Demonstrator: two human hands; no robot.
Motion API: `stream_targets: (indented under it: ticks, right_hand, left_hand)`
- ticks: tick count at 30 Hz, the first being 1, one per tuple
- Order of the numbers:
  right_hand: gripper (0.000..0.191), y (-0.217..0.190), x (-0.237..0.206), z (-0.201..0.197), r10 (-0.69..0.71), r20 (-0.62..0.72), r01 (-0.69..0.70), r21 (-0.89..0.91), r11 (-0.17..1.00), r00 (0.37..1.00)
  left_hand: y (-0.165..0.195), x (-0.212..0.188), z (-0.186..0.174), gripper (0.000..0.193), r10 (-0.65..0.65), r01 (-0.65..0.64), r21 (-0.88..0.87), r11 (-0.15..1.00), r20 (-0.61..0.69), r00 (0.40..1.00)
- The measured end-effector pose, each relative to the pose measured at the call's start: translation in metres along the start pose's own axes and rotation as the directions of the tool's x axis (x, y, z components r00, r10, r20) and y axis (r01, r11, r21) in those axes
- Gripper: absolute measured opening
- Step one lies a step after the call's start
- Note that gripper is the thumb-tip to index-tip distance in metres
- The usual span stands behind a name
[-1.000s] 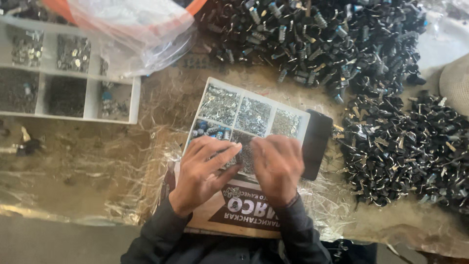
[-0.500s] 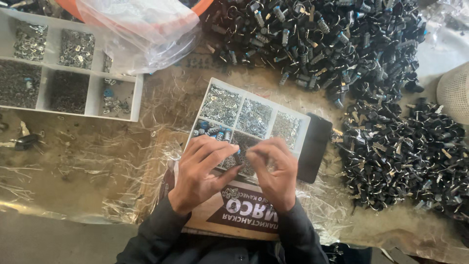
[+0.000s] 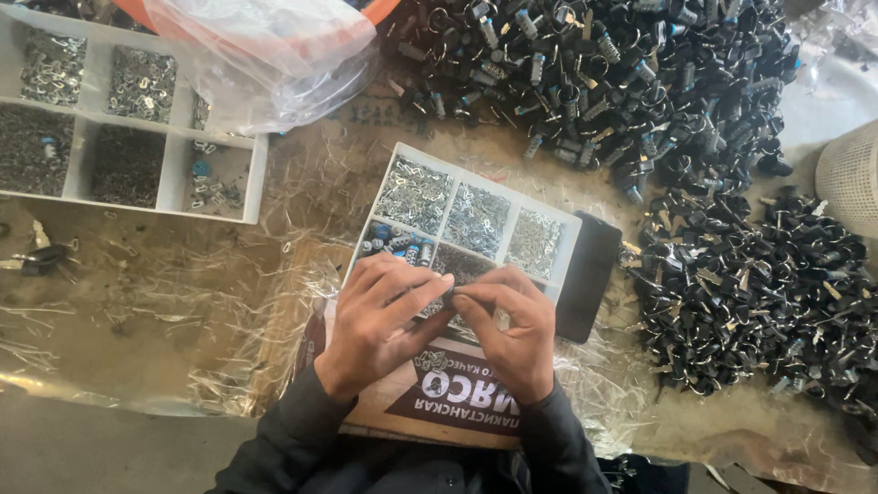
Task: The person picks up black hose clamp bands from a pile on the table, inserts a blue and grey cartridge component into each band by hand, and places the assembled clamps into a compartment of a white organizer tray. The person repeats this assembly cycle throughout the episode.
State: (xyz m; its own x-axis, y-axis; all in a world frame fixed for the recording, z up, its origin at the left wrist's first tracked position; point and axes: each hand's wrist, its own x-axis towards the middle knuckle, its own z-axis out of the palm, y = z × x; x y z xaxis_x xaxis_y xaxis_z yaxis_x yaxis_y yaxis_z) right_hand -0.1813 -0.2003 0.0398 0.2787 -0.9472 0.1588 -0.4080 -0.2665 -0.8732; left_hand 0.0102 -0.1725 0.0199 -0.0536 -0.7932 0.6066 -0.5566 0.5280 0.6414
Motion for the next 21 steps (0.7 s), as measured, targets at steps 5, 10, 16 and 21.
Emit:
stream_targets:
  ticks: [5,10,16,21]
  right_hand:
    - [0.011,0.005,0.001,0.0,0.0,0.008,0.0,-0.001,1.0,1.0]
    - [0.006,0.013,0.002,-0.004,0.044,0.099,-0.06,0.162,0.985,0.994]
    - [0.007,0.018,-0.005,-0.002,0.212,0.141,-0.247,0.315,0.917,0.967]
    - [0.005,0.028,-0.011,0.002,0.201,0.122,-0.231,0.347,0.909,0.972]
  left_hand:
    - [0.0,0.0,-0.001,0.045,0.015,-0.015,0.005,1.0,0.033,0.999]
    - [0.002,0.0,-0.001,0.044,0.009,-0.009,-0.024,1.0,0.019,1.0]
    - [0.003,0.0,-0.001,0.043,0.008,-0.007,-0.039,0.999,0.013,1.0]
    - [0.001,-0.002,-0.001,0.043,0.027,-0.027,-0.025,0.999,0.019,0.999]
